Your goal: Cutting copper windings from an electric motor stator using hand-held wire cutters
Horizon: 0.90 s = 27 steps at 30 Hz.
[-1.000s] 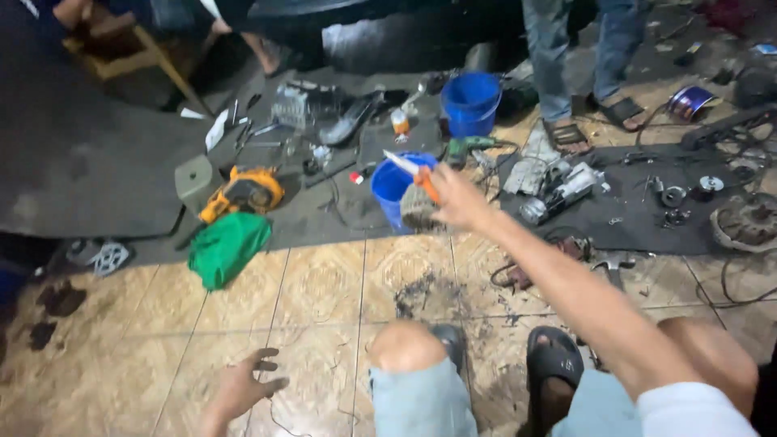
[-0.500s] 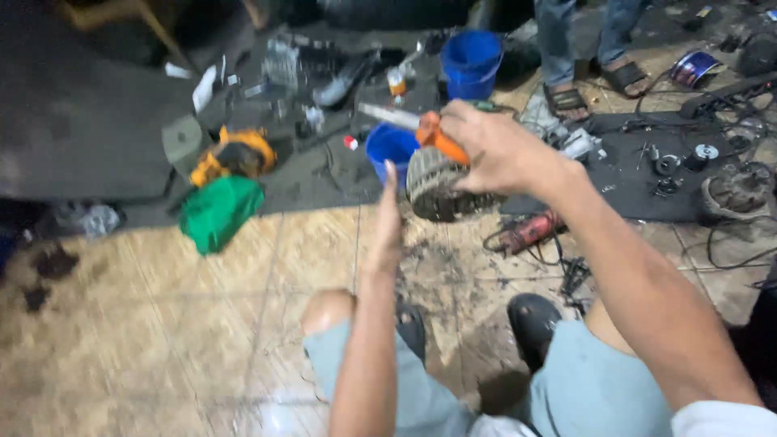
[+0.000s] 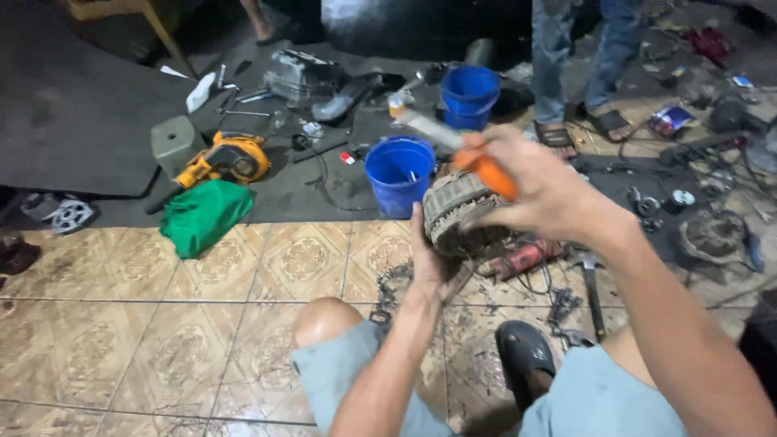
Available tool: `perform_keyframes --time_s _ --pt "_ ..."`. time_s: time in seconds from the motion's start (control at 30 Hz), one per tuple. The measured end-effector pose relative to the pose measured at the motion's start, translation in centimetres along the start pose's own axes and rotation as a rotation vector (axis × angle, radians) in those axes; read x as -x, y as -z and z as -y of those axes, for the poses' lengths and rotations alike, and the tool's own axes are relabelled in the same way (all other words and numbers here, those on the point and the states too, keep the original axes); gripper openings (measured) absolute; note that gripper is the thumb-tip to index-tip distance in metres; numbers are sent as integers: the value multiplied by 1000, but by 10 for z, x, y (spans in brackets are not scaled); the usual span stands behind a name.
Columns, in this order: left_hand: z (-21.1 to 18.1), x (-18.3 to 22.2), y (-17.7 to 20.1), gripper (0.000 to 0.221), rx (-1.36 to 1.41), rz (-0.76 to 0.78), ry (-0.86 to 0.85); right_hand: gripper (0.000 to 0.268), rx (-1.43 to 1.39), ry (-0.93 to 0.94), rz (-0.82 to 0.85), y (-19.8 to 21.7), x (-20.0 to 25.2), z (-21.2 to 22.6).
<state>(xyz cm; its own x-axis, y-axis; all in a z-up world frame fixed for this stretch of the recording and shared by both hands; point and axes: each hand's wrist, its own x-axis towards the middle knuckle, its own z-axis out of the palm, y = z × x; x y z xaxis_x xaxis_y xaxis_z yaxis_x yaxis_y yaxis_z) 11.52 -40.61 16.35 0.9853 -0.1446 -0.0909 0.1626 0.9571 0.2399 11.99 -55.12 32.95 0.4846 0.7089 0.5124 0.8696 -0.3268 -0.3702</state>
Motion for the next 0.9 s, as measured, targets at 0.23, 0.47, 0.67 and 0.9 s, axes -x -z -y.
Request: perform_keyframes --time_s 0.23,0.47,0.67,0.9 --pt "-29 14 12 108 168 436 -39 29 -1514 -211 -180 -42 107 1" --pt "-55 26 -5 113 185 220 -232 34 -1492 -884 -202 -130 206 -84" --pt "-67 39 -10 118 194 158 -321 54 -1411 -1118 -26 -110 126 -18" --pt "-65 41 -2 119 31 35 -330 55 -1449 -1337 86 -106 92 9"
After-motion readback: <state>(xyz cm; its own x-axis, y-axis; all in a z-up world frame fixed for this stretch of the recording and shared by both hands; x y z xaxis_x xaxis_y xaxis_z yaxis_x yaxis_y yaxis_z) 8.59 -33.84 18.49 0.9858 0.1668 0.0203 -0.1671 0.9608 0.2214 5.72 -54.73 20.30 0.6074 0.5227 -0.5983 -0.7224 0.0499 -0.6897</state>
